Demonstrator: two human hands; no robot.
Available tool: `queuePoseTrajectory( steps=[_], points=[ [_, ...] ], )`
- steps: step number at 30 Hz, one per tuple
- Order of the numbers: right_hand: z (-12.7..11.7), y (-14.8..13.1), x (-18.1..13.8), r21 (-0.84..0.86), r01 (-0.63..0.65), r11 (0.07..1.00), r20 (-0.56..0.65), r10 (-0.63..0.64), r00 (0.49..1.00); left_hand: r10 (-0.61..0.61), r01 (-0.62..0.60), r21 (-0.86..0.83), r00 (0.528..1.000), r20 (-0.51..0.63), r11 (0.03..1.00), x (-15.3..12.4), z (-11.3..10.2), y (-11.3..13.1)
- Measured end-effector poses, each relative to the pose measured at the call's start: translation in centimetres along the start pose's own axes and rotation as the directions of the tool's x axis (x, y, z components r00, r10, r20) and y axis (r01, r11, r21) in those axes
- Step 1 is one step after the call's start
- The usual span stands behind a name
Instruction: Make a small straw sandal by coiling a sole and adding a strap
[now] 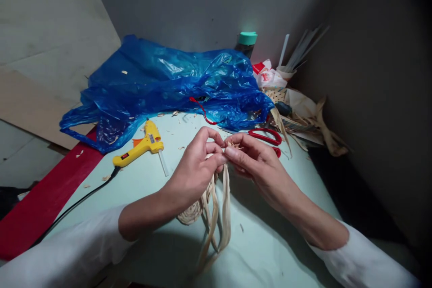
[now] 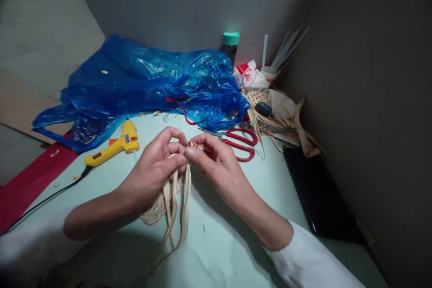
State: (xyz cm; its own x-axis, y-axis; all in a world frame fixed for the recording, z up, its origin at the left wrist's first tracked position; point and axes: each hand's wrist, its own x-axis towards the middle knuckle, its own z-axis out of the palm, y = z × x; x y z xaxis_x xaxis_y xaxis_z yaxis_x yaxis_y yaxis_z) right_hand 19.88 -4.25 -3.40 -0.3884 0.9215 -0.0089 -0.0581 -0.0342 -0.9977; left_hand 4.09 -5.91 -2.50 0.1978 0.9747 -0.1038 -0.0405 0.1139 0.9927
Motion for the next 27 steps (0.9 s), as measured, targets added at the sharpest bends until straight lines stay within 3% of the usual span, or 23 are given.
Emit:
queuePoseTrajectory(
  steps=[2,6,13,27],
  points=[
    [0.03,0.08,0.07,0.151,-0.061,0.987,0.027,0.057,0.998,0.011,-0.011,0.045,1.000,0.003,0.999,-0.15,0.09,0.07],
    [-0.10,-0.08,0.20,0.288,-0.097,0.953,0.010,0.098,0.995,0.000,0.001,0.043,1.000,-0.003,0.999,-0.12,0.11,0.14],
    [-0.67,0.04,0.38,0.289,-0.058,0.956,-0.011,0.064,0.998,-0.082,0.082,0.005,0.997,0.002,0.997,0.12,-0.27,0.16],
    [-0.57,0.78,0.37,0.301,-0.044,0.953,-0.065,0.067,0.996,-0.078,0.065,0.141,0.993,0.087,0.988,0.62,-0.78,-0.53]
  ],
)
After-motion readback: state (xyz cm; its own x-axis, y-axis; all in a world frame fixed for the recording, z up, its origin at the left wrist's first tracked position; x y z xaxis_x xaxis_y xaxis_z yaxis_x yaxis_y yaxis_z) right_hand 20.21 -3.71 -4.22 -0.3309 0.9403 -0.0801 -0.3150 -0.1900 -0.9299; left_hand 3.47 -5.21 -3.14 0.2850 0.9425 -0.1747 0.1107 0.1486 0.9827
